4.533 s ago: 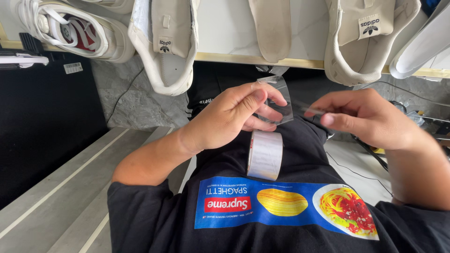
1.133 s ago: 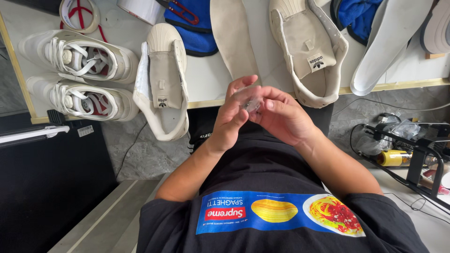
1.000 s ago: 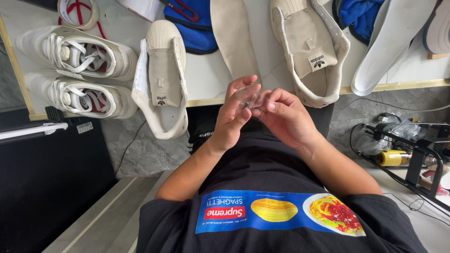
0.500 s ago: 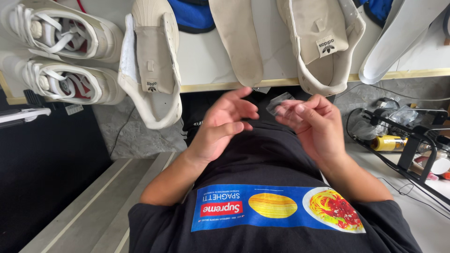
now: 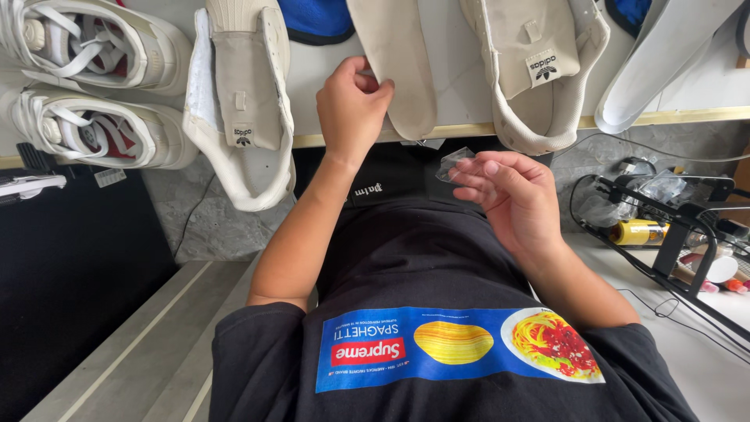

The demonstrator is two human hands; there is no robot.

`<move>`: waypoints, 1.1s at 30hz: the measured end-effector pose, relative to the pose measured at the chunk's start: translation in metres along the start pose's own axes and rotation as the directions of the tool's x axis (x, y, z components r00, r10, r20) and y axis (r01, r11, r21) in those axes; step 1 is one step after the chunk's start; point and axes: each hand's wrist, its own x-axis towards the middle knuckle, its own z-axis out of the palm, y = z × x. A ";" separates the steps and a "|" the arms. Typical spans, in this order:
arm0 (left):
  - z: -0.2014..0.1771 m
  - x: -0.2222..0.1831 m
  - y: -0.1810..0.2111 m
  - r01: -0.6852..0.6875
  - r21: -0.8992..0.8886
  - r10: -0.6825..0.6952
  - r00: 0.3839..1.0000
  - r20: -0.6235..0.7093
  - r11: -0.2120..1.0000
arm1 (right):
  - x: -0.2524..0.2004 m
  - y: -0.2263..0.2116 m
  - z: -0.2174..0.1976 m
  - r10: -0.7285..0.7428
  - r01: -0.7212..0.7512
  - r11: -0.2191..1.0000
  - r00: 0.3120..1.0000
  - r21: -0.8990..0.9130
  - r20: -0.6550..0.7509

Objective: The person peels a strip of adhesive tape from a roll, cuts it using small pliers, and applies the tape to the heel area of a shoe insole by hand.

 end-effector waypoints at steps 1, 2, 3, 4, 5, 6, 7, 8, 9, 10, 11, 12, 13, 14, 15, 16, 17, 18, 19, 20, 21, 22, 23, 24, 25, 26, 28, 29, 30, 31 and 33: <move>-0.001 -0.002 0.003 0.026 -0.079 -0.026 1.000 0.001 0.997 | 0.000 -0.001 0.000 0.000 0.000 1.000 1.000 0.001 0.009; -0.002 -0.005 0.005 0.050 -0.154 -0.050 0.999 0.004 0.987 | 0.000 -0.001 0.002 -0.001 0.001 1.000 1.000 0.004 0.019; -0.004 -0.010 0.008 0.011 -0.233 -0.015 1.000 -0.016 0.972 | 0.000 -0.002 0.004 -0.011 0.011 1.000 1.000 -0.003 0.010; -0.005 -0.017 0.010 -0.026 -0.310 0.016 0.999 -0.036 0.950 | 0.000 -0.003 0.006 -0.018 0.018 1.000 1.000 -0.011 -0.001; -0.007 -0.024 0.011 -0.064 -0.385 0.045 0.997 -0.059 0.921 | -0.001 -0.004 0.010 -0.025 0.025 1.000 1.000 -0.018 -0.013; -0.009 -0.032 0.013 -0.085 -0.429 0.074 0.996 -0.040 0.899 | -0.003 -0.006 0.014 -0.137 0.132 0.983 0.990 -0.129 -0.032; -0.012 -0.041 0.016 -0.103 -0.473 0.105 0.994 -0.023 0.875 | -0.005 -0.006 0.020 -0.249 0.233 0.942 0.968 -0.240 -0.039; -0.014 -0.047 0.020 -0.123 -0.518 0.138 0.990 -0.010 0.846 | -0.005 -0.007 0.027 -0.360 0.328 0.878 0.932 -0.349 -0.029; -0.016 -0.052 0.024 -0.090 -0.543 0.119 0.993 0.019 0.835 | -0.004 -0.007 0.034 -0.580 0.521 0.663 0.811 -0.537 0.072; -0.017 -0.060 0.028 -0.049 -0.566 0.097 0.994 0.054 0.823 | -0.005 -0.008 0.040 -0.729 0.642 0.371 0.649 -0.671 0.219; -0.018 -0.066 0.033 -0.008 -0.588 0.075 0.993 0.091 0.809 | -0.005 -0.008 0.046 -0.791 0.684 0.035 0.464 -0.728 0.398; -0.018 -0.070 0.039 0.043 -0.681 0.069 0.988 0.137 0.731 | -0.004 -0.008 0.052 -0.733 0.703 -0.102 0.425 -0.704 0.531; -0.018 -0.074 0.044 0.097 -0.760 0.069 0.980 0.184 0.643 | -0.003 -0.010 0.057 -0.655 0.716 -0.234 0.384 -0.657 0.651; -0.018 -0.077 0.049 0.153 -0.825 0.076 0.970 0.231 0.544 | -0.002 -0.012 0.062 -0.558 0.723 -0.359 0.341 -0.590 0.757; -0.020 -0.079 0.054 0.227 -0.854 0.051 0.958 0.283 0.469 | 0.000 -0.013 0.067 -0.533 0.745 -0.380 0.308 -0.548 0.788; -0.022 -0.080 0.058 0.292 -0.875 0.034 0.943 0.330 0.386 | 0.002 -0.016 0.070 -0.503 0.768 -0.403 0.268 -0.497 0.822; -0.024 -0.079 0.062 0.354 -0.886 0.023 0.926 0.378 0.299 | 0.004 -0.018 0.073 -0.472 0.789 -0.424 0.227 -0.445 0.852; -0.027 -0.081 0.064 0.381 -0.888 0.035 0.914 0.403 0.258 | 0.003 -0.020 0.075 -0.446 0.792 -0.430 0.231 -0.434 0.864; -0.030 -0.082 0.067 0.408 -0.887 0.049 0.903 0.427 0.217 | 0.001 -0.023 0.076 -0.420 0.795 -0.435 0.235 -0.422 0.876; -0.032 -0.083 0.068 0.437 -0.881 0.069 0.888 0.454 0.180 | -0.001 -0.025 0.076 -0.399 0.795 -0.444 0.238 -0.413 0.886; -0.034 -0.085 0.071 0.455 -0.875 0.094 0.876 0.473 0.166 | -0.004 -0.026 0.076 -0.392 0.795 -0.452 0.231 -0.405 0.891; -0.037 -0.085 0.073 0.472 -0.868 0.123 0.862 0.491 0.154 | -0.005 -0.028 0.076 -0.386 0.793 -0.464 0.221 -0.395 0.896; -0.038 -0.085 0.075 0.490 -0.860 0.153 0.848 0.508 0.142 | -0.005 -0.030 0.075 -0.379 0.790 -0.476 0.211 -0.386 0.901; -0.040 -0.086 0.076 0.515 -0.845 0.194 0.823 0.534 0.144 | -0.006 -0.031 0.075 -0.353 0.801 -0.488 0.183 -0.347 0.918; -0.042 -0.087 0.076 0.539 -0.829 0.235 0.795 0.559 0.148 | -0.007 -0.033 0.074 -0.326 0.810 -0.499 0.154 -0.308 0.933; -0.043 -0.088 0.076 0.563 -0.813 0.274 0.766 0.581 0.151 | -0.008 -0.034 0.074 -0.298 0.819 -0.508 0.125 -0.268 0.946; -0.043 -0.089 0.077 0.608 -0.786 0.341 0.720 0.604 0.110 | -0.008 -0.036 0.075 -0.276 0.847 -0.478 0.105 -0.231 0.955; -0.044 -0.090 0.077 0.629 -0.771 0.350 0.704 0.618 0.098 | -0.009 -0.037 0.076 -0.266 0.861 -0.462 0.093 -0.211 0.960; -0.044 -0.091 0.077 0.650 -0.755 0.358 0.687 0.633 0.086 | -0.010 -0.038 0.078 -0.262 0.861 -0.460 0.101 -0.217 0.960; -0.045 -0.092 0.076 0.672 -0.737 0.341 0.676 0.654 0.080 | -0.011 -0.039 0.080 -0.258 0.861 -0.457 0.110 -0.222 0.960; -0.048 -0.093 0.076 0.681 -0.728 0.353 0.665 0.658 0.075 | -0.012 -0.040 0.083 -0.238 0.857 -0.460 0.134 -0.233 0.962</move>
